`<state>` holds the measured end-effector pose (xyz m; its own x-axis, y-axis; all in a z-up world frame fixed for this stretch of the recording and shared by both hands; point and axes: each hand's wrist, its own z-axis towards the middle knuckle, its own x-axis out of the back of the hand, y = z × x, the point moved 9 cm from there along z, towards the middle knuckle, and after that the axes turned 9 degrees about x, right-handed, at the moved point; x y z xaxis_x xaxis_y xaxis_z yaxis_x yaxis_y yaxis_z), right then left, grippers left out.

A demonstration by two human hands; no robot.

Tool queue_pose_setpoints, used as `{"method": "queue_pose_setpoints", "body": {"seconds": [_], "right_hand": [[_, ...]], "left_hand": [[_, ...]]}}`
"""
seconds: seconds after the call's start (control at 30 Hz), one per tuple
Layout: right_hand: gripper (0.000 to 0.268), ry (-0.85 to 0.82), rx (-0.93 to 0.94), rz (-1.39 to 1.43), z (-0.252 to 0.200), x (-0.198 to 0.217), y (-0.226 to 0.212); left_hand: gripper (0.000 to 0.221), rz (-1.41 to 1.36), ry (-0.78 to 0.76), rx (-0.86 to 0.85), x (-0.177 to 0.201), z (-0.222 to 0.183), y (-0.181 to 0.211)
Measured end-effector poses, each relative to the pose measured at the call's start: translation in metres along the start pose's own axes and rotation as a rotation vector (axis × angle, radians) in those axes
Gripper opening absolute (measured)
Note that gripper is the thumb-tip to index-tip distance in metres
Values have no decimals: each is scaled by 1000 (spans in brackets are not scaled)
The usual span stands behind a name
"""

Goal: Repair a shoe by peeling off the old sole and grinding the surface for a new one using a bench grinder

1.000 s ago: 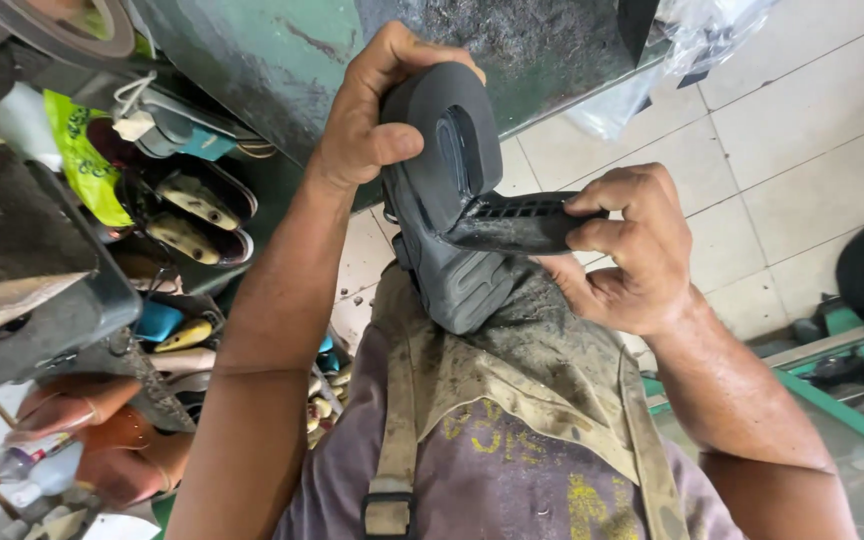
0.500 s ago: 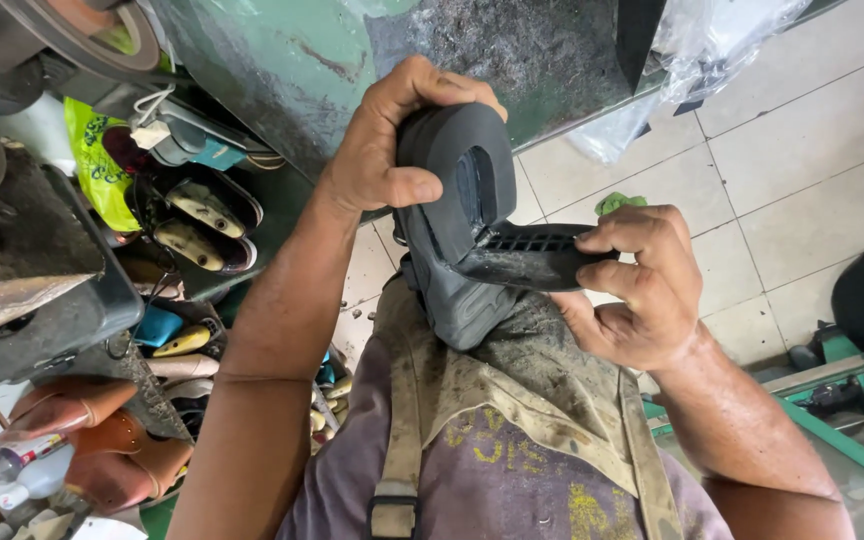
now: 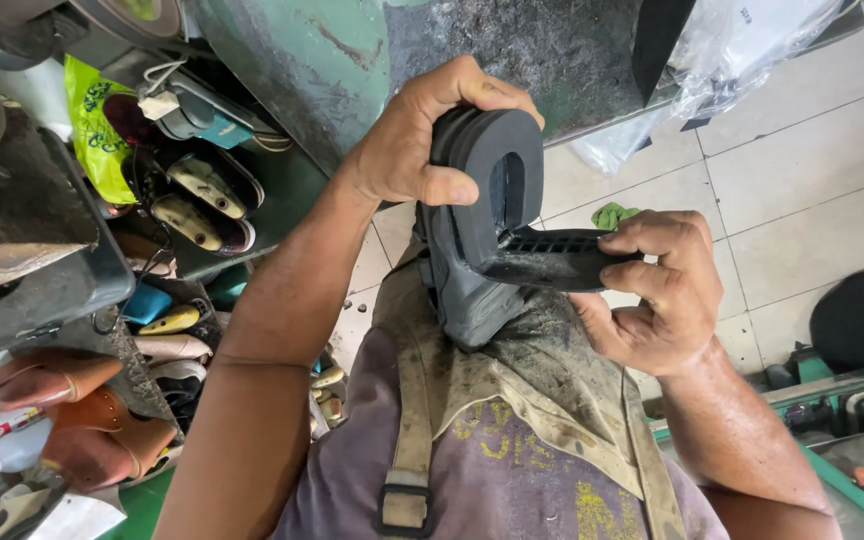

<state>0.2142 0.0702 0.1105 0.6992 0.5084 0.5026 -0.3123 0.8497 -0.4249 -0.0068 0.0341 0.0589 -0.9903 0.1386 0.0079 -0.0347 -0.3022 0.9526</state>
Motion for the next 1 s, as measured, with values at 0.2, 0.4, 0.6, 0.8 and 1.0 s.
{"method": "queue_pose_setpoints", "body": {"seconds": [0.2, 0.4, 0.6, 0.8, 1.0], "right_hand": [[29, -6, 20, 0, 3, 0, 1], [30, -26, -26, 4, -1, -1, 6], [32, -7, -9, -6, -2, -2, 6], [28, -59, 2, -13, 7, -2, -8], [28, -65, -4, -6, 5, -3, -8]], "left_hand": [[62, -34, -16, 51, 0, 4, -7], [57, -37, 7, 65, 1, 8, -7], [55, -127, 27, 55, 3, 8, -18], [58, -108, 44, -7, 3, 2, -2], [60, -60, 83, 46, 6, -1, 0]]}}
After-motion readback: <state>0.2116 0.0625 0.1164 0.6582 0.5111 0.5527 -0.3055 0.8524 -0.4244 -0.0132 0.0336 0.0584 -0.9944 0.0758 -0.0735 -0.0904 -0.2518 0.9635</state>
